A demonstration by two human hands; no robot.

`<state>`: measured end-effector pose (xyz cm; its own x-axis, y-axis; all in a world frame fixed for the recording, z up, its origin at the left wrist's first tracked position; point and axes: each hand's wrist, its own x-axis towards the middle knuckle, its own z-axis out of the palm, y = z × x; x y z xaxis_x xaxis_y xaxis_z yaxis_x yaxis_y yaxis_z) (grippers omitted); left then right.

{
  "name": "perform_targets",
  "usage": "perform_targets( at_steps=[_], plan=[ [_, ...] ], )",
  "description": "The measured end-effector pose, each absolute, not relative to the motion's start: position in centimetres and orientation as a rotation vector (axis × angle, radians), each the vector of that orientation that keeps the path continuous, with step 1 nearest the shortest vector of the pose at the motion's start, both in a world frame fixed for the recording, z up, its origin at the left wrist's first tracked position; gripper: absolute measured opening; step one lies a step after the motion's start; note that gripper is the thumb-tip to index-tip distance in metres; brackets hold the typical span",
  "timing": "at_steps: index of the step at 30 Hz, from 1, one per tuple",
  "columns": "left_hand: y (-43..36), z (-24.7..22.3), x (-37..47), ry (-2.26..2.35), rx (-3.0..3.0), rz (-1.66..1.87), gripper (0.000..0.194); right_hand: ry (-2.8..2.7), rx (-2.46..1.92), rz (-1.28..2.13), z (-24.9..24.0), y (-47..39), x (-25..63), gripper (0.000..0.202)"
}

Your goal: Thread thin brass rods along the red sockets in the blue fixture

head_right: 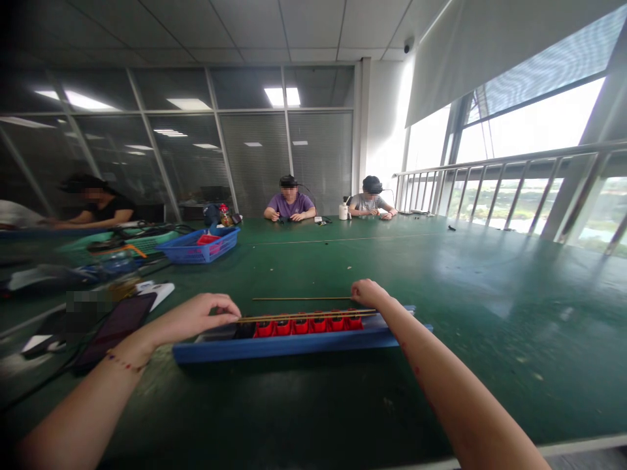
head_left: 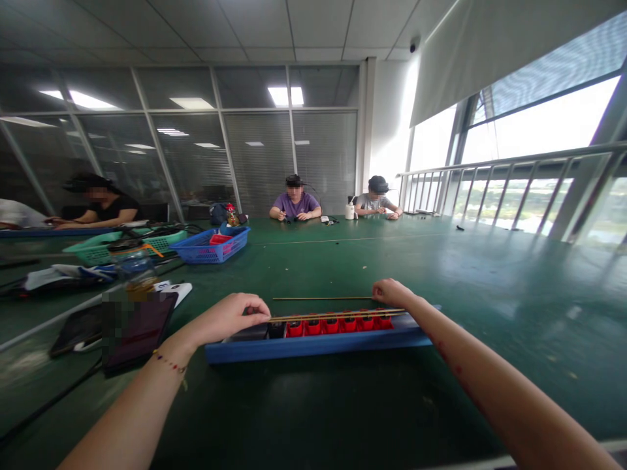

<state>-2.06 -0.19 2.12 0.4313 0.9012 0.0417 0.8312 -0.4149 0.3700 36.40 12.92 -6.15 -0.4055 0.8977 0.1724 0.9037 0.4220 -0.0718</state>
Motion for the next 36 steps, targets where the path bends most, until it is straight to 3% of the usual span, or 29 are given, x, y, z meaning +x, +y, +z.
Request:
perform_targets(
  at_steps=[9,18,24,30,36],
  plan=[
    [-0.4,1.9,-1.7,1.485,2.577,0.384,0.025,-2.465,-1.627,-0.04,-6.2,12.7,36.7,0.018],
    [1.0,3.4,-2.7,1.666,2.76,0.682,0.026,-2.304,-1.757,-0.002,-6.7,13.3,37.8,0.024],
    [4.9,1.8,-2.4,1.641,2.696,0.428,0.023,-2.2,-1.755,-0.005,-6.2,12.7,37.8,0.039],
    [8.6,-1.3,-0.8,1.554,2.615,0.275,0.019,-2.551,-1.448,0.129,-5.8,12.4,36.9,0.041],
    [9.8,-2.5,0.4,1.503,2.571,0.211,0.016,-2.63,-1.483,-0.054,-5.4,12.7,36.1,0.025]
  ],
)
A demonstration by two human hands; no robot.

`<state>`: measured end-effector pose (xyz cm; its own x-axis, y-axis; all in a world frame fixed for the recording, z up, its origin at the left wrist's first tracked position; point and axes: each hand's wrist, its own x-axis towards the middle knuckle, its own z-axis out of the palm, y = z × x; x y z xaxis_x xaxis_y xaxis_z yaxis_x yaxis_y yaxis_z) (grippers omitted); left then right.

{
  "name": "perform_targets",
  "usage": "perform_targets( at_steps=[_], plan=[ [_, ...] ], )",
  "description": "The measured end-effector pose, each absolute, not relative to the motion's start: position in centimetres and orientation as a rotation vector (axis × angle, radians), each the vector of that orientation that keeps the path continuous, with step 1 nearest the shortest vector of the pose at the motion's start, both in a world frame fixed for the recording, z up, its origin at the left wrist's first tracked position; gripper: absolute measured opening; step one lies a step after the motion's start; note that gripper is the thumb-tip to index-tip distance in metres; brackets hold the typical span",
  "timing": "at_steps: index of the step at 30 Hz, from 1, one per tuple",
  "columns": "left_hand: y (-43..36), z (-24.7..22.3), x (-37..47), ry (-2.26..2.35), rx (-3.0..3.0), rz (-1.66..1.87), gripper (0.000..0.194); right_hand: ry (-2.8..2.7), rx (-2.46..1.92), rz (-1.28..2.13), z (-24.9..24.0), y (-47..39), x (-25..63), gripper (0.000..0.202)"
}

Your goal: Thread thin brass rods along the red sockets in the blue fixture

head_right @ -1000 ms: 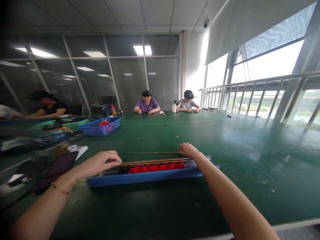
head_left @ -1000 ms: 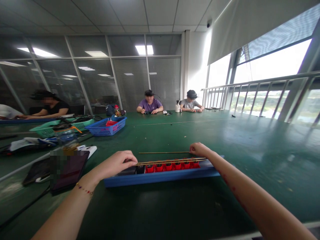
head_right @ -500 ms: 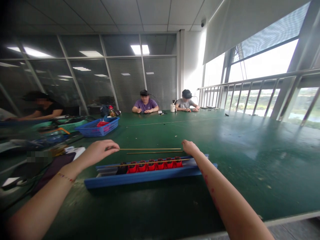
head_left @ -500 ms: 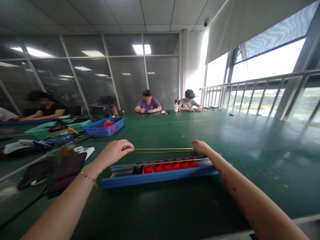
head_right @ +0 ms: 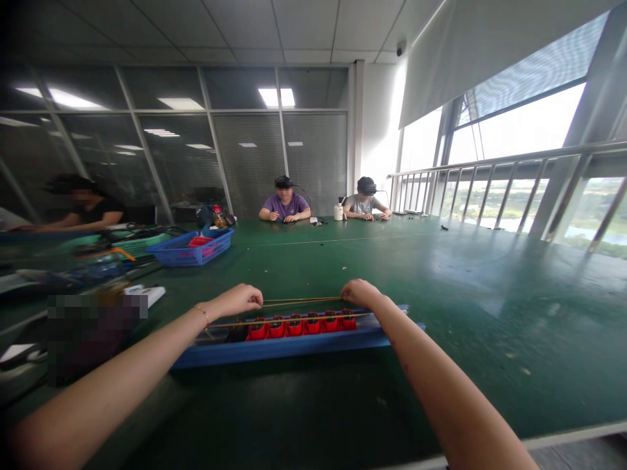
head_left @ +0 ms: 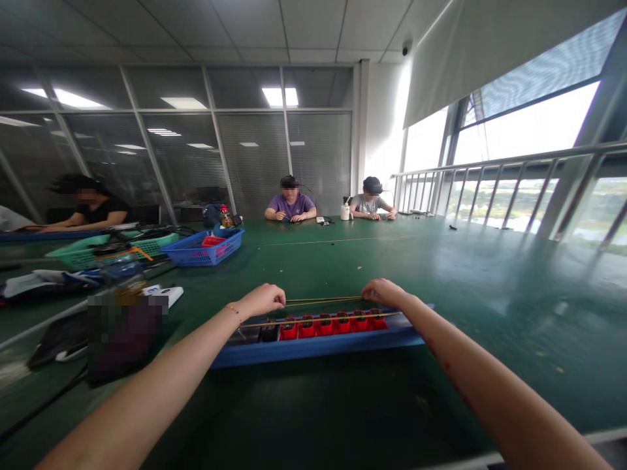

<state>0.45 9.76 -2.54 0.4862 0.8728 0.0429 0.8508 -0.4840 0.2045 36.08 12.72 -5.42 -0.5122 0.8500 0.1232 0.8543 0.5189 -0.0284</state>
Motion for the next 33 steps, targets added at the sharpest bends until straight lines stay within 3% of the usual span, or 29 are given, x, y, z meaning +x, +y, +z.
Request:
perform_targets(
  at_steps=[10,19,27,33],
  plan=[
    [4.2,1.8,-1.1,1.497,2.494,0.323,0.039,-2.597,-1.532,-0.081,-5.3,12.7,35.7,0.027],
    [-0.8,2.5,-1.5,1.478,2.436,0.193,0.025,-2.565,-1.554,-0.035,-5.5,12.6,35.7,0.025],
    [0.9,5.8,-2.3,1.649,2.666,0.397,0.031,-2.511,-1.616,0.005,-6.2,13.2,36.2,0.031],
    [4.2,5.0,-2.5,1.621,2.61,0.248,0.028,-2.376,-1.745,-0.009,-6.5,13.7,36.9,0.036]
  ],
)
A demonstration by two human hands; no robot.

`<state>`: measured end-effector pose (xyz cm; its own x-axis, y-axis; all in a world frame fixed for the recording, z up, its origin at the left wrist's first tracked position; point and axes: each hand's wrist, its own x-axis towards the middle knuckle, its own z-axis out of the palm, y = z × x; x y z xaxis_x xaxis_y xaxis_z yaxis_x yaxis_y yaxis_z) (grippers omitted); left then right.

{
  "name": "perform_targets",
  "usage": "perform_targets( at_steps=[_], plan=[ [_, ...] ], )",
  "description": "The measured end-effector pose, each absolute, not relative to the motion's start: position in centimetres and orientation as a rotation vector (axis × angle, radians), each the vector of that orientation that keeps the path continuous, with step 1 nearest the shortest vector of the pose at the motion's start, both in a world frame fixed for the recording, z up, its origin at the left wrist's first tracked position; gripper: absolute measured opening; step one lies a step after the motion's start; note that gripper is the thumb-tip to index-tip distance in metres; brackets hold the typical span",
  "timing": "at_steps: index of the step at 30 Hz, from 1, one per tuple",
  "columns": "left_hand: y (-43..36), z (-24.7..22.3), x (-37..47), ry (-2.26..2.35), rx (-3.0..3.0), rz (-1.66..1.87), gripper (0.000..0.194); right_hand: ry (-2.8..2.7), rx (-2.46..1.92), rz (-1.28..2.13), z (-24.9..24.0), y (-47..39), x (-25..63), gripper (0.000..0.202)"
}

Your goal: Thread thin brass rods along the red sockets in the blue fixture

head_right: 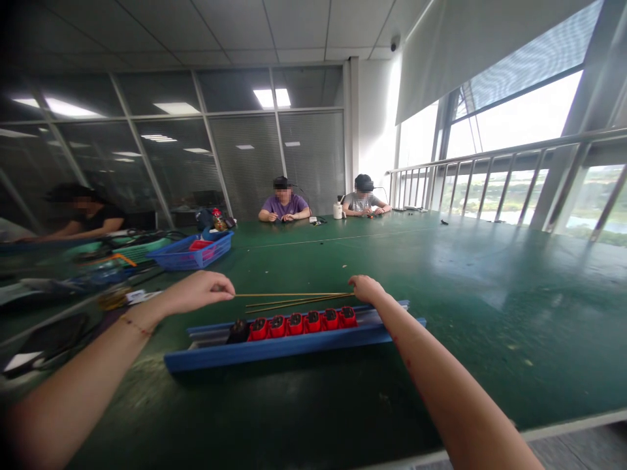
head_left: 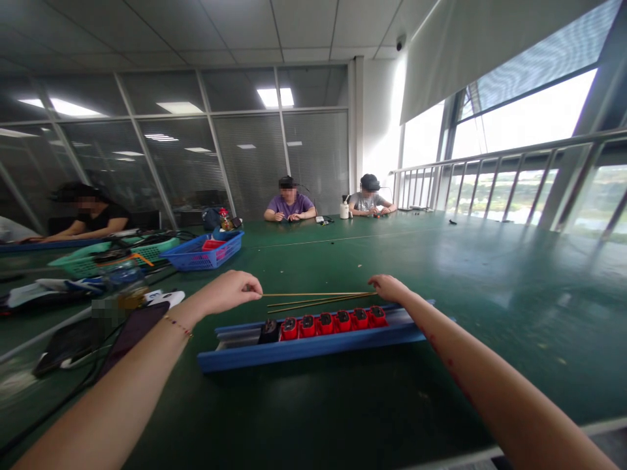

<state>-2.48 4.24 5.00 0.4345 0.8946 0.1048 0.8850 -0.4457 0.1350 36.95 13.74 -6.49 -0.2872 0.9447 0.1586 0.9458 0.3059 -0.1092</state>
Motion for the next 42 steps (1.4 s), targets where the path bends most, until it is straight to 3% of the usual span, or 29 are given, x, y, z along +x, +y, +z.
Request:
perform_targets(
  at_steps=[10,19,24,30,36,42],
  plan=[
    [9.1,-0.8,0.3,1.512,2.636,-0.06,0.015,-2.655,-1.47,0.032,-6.1,13.1,36.0,0.039],
    [11.3,-2.0,1.9,1.539,2.727,-0.103,0.031,-2.781,-1.547,-0.185,-4.4,12.9,34.3,0.029],
    [11.5,-2.5,2.2,1.546,2.694,-0.109,0.028,-2.794,-1.58,-0.16,-4.4,13.1,33.4,0.03],
    [10.9,-1.9,1.4,1.536,2.61,0.093,0.012,-2.704,-1.533,-0.11,-3.7,12.3,34.5,0.022],
    [7.4,0.9,-0.4,1.538,2.467,0.425,0.029,-2.35,-1.347,0.209,-1.9,9.8,36.3,0.025],
    [2.3,1.3,0.0,1.45,2.202,0.78,0.036,-2.184,-1.204,0.169,-1.4,6.2,35.4,0.025]
  ],
)
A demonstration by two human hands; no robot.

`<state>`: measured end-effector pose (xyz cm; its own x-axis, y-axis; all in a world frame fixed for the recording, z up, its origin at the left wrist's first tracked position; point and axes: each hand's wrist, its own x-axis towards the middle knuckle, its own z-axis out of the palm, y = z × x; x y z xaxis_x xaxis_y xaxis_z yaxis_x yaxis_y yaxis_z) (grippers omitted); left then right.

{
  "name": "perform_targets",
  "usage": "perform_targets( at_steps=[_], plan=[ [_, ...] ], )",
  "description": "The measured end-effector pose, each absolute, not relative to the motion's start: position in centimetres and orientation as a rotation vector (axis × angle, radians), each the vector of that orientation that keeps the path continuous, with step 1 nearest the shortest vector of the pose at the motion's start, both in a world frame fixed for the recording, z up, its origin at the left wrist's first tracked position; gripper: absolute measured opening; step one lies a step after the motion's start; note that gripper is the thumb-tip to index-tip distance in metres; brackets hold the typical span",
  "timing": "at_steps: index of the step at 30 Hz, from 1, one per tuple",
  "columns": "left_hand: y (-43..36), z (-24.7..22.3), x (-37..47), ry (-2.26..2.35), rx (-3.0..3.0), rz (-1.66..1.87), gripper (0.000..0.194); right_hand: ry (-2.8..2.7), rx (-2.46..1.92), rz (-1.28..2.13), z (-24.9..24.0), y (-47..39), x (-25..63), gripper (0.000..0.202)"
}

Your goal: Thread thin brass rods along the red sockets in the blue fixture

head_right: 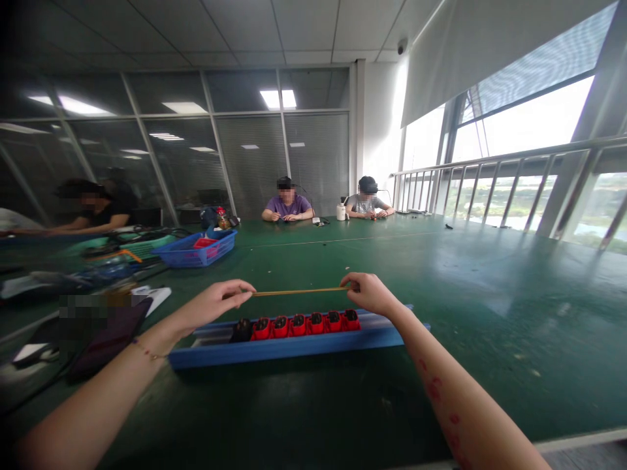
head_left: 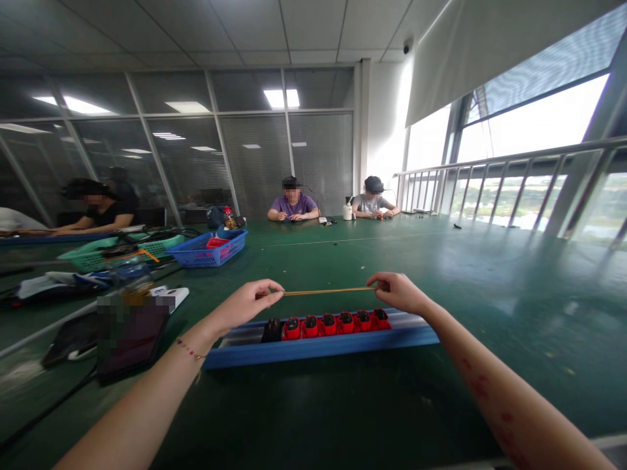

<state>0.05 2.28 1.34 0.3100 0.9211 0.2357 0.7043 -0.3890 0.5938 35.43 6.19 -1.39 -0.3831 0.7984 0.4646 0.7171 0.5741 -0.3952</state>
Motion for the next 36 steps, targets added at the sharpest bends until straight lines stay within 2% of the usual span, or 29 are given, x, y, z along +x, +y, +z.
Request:
perform_targets(
  at_steps=[3,7,15,23,29,36],
  plan=[
    [0.9,0.9,0.2,1.537,2.078,0.834,0.041,-2.158,-1.16,0.317,-1.2,4.8,35.6,0.023],
    [0.2,0.9,-0.3,1.453,1.918,0.86,0.038,-2.204,-1.145,0.559,-0.9,4.0,36.2,0.034],
    [0.4,0.6,-1.7,1.394,1.733,0.823,0.04,-2.195,-1.285,0.352,-1.2,3.9,35.4,0.043],
    [0.6,0.4,-1.8,1.5,1.817,0.789,0.035,-2.149,-1.214,0.565,-1.9,3.9,34.9,0.037],
    [0.5,0.5,-1.6,1.389,1.788,0.765,0.032,-2.068,-1.065,0.841,-1.6,3.8,35.3,0.035],
    [0.7,0.1,-1.7,1.426,1.853,0.712,0.033,-2.245,-1.225,0.686,-1.8,3.9,35.7,0.037]
  ],
)
